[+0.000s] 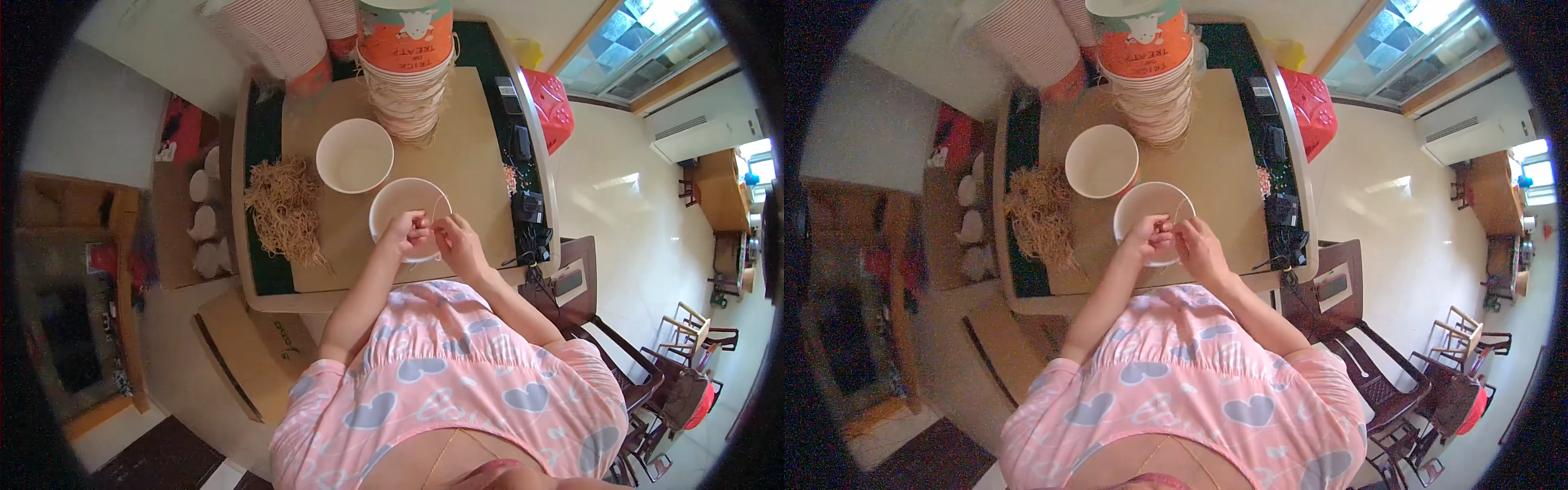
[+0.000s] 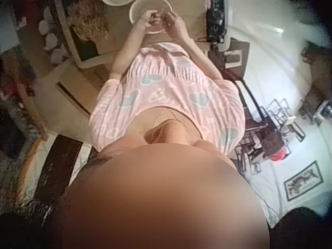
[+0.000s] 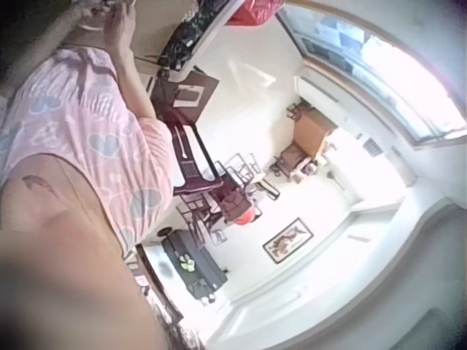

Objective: Threading elastic string handles through pre-punched holes in festive paper buckets.

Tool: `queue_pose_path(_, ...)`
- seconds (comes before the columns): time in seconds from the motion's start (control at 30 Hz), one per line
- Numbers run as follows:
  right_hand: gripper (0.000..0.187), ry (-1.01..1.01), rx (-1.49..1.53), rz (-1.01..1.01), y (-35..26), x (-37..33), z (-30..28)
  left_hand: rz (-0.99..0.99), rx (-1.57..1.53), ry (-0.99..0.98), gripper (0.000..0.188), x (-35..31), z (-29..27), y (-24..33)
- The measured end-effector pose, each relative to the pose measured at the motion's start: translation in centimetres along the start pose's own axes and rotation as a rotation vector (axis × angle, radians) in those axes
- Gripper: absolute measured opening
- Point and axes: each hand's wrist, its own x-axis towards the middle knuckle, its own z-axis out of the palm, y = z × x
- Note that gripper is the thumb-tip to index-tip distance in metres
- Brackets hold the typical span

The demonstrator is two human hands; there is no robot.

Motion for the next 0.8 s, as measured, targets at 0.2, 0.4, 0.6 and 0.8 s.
queue_pose_path(0.2, 0.013, 0.049, -0.285, 0.03, 2.7, 0.6, 0.4, 0.126, 0.416, 0.245, 0.007, -2.5, 4.0, -0.7)
queue_pose_path(0.4, 0.009, 0.184, -0.078, 0.111, 3.1, 1.0, -0.2, 0.244, 0.53, 0.326, 0.007, -1.7, 3.3, -1.2)
queue_pose_path(0.6, 0.011, 0.141, 0.016, 0.153, 3.8, -0.5, 0.5, 0.244, 0.142, 0.333, 0.013, 1.1, 4.3, -1.6)
queue_pose_path(0.8, 0.013, 0.084, -0.105, 0.146, 3.7, -0.6, 0.5, -0.04, 0.023, 0.179, 0.016, 0.7, 2.1, -0.8)
